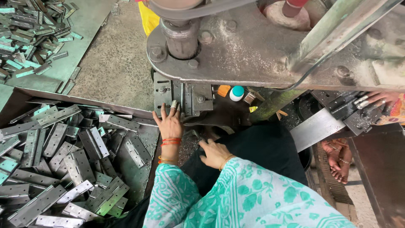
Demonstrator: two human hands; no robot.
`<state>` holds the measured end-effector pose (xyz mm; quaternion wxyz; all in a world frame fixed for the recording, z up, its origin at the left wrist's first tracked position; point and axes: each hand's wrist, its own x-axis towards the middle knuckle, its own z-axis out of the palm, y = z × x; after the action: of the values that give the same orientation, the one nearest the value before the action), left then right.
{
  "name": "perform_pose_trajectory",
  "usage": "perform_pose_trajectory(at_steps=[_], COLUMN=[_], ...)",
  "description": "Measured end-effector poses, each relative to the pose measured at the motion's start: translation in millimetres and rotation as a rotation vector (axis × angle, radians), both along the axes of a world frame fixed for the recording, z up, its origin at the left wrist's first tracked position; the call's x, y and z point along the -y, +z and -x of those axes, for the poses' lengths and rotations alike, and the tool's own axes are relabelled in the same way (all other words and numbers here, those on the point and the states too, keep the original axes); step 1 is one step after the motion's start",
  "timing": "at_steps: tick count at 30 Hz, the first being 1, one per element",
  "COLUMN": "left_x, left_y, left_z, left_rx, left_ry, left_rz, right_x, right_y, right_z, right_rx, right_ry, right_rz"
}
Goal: The person sits at a treadle-operated press machine, picks metal hinge-plate parts one at a time from a large bin, places each part under the press die, and works the treadle lever to punch the part, dropping finished pieces aside. The cycle repeats continuously across the episode.
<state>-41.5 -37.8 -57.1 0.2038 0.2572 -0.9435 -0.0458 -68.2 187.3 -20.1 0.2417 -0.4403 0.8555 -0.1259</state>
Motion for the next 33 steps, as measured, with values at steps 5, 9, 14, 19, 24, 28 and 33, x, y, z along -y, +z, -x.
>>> perform_pose_trajectory(at_steps=[5,9,14,19,24,28,33], left_x=[7.9,7.1,3.1,2.7,1.0,0.0,0.6], left_y=[-5.5,-14.2,-11.2,1.5,3.1,0.6,-1.1], left_z=[28.7,32.7,26.3,28.1,27.4,23.5,23.1], left_rx=[0.095,0.106,0.029,0.153,0.074,0.060,0.005], left_ry=[0.073,0.081,0.073,0.096,0.081,0.071,0.064], left_rz=[0.034,0.021,0.075,0.045,0.073,0.076,0.060], right_x=[-3.0,-24.0,-19.4,-3.6,-17.2,-36.0,-33.8], right_y=[-1.1,-26.7,-28.8,-7.0,-37.1,-80.6,-70.8], right_z=[-4.2,-17.2,-15.0,-1.5,-13.8,-29.5,-20.0], right_rx=[-0.020,0.019,0.051,-0.013,-0.059,-0.093,-0.021], right_ry=[0.006,-0.101,-0.059,0.003,-0.026,-0.074,-0.069], right_rz=[-0.037,0.128,0.057,-0.046,0.006,0.213,0.148])
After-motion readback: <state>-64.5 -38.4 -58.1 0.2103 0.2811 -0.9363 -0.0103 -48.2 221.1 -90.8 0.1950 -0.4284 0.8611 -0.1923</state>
